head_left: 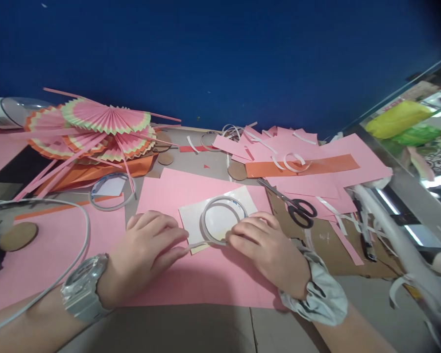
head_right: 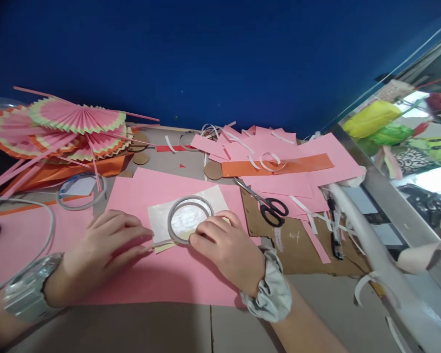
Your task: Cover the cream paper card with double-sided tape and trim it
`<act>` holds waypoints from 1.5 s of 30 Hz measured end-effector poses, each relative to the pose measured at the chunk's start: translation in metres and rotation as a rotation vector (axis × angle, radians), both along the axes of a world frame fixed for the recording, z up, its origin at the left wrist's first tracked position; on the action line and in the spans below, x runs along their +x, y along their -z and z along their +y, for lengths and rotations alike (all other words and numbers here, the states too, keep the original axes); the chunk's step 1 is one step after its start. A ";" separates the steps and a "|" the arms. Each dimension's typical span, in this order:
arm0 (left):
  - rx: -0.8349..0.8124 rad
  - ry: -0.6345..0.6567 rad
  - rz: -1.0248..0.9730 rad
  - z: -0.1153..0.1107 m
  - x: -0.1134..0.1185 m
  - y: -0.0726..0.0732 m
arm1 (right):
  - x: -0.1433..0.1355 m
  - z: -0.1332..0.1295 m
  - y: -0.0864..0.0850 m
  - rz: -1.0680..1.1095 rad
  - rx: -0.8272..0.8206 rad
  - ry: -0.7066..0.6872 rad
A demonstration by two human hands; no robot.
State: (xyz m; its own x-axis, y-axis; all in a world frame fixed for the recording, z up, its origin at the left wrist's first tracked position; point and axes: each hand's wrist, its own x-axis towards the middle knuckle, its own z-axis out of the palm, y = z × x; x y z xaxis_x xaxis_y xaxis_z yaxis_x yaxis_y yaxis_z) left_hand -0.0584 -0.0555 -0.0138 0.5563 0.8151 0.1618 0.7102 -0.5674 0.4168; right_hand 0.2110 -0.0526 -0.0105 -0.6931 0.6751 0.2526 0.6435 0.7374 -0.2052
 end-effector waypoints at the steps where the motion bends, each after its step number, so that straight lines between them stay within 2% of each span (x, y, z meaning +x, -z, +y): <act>1: -0.002 0.010 -0.017 0.000 0.001 -0.001 | -0.001 -0.001 -0.001 0.001 0.011 -0.003; 8: -0.027 0.107 -0.068 -0.004 0.007 -0.002 | -0.004 -0.004 -0.010 -0.040 0.026 0.030; 13: 0.009 0.079 -0.004 -0.003 0.010 -0.002 | -0.002 -0.005 -0.010 -0.128 0.159 0.107; 19: 0.022 0.006 0.048 -0.001 0.013 -0.005 | 0.015 0.001 -0.013 -0.192 0.162 0.203; 25: 0.144 0.026 0.080 -0.002 0.013 -0.018 | 0.026 0.001 -0.031 -0.149 0.265 0.253; 29: 0.224 0.063 0.115 0.010 0.017 -0.029 | 0.035 -0.002 -0.041 -0.115 0.325 0.283; 33: 0.101 0.143 0.058 0.028 0.029 -0.030 | 0.049 0.001 -0.045 -0.153 0.352 0.353; 39: -0.059 0.049 0.063 0.044 0.041 -0.024 | 0.064 0.009 -0.039 -0.235 0.208 0.402; 45: -0.167 -0.006 0.059 0.044 0.040 -0.023 | 0.065 0.011 -0.036 -0.216 0.035 0.380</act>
State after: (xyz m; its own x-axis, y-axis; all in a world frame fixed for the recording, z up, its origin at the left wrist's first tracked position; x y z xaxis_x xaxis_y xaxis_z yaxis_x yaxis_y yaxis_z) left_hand -0.0183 -0.0111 0.0095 0.5560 0.8311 -0.0086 0.7391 -0.4896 0.4626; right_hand 0.2757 -0.0420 0.0258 -0.4367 0.8858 0.1569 0.8957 0.4443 -0.0154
